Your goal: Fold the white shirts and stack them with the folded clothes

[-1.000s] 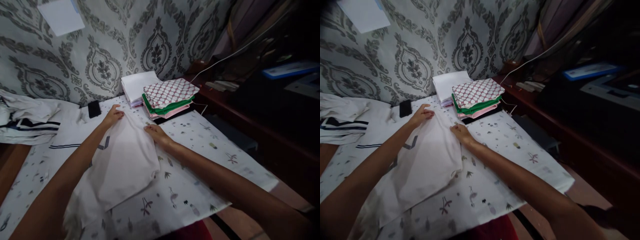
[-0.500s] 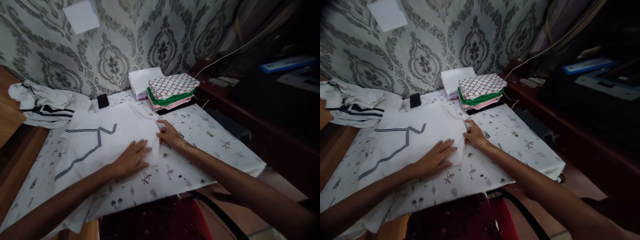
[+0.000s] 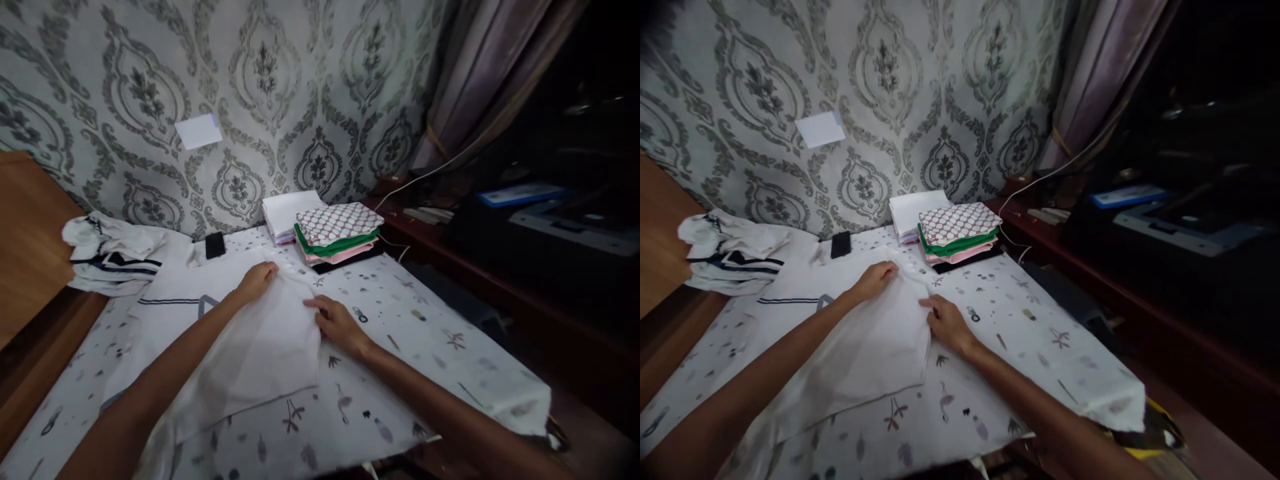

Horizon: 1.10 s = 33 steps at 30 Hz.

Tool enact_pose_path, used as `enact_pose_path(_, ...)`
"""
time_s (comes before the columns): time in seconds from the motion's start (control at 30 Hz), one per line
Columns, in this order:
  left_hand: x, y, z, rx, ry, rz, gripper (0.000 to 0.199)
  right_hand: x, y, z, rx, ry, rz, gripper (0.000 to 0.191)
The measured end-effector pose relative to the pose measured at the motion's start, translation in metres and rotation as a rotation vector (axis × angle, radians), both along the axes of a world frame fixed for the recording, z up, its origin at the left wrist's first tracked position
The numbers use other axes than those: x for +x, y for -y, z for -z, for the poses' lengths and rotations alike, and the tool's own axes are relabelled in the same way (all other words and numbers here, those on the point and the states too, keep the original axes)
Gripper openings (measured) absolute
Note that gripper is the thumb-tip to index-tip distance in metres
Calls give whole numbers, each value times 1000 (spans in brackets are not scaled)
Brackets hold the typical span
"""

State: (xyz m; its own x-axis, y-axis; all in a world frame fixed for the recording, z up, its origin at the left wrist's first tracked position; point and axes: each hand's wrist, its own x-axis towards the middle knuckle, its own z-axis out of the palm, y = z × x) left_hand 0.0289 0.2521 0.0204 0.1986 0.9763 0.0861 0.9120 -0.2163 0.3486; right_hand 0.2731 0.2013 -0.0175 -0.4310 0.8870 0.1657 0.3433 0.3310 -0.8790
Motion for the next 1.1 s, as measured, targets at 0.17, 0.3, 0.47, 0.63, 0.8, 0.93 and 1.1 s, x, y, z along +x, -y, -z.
enact_pose_path(0.17,10,-71,-8,-83,-101,-57,38,3,1,2,118,70,-20,48)
enact_pose_path(0.3,9,-106,-15,-288,-130,-92,40,6,-1,8,122,100,-26,47)
enact_pose_path(0.47,5,-108,-10,-386,-23,-150,22,6,0,12,138,124,7,47)
enact_pose_path(0.63,2,-84,3,-203,170,-205,27,6,6,1,174,141,10,50)
enact_pose_path(0.8,-2,-53,20,3,218,-138,40,8,4,2,168,117,26,47)
enact_pose_path(0.93,7,-28,31,6,-19,-86,52,8,-1,5,165,103,19,46)
enact_pose_path(1.1,27,2,29,-105,-165,-72,58,7,-1,3,126,165,45,40)
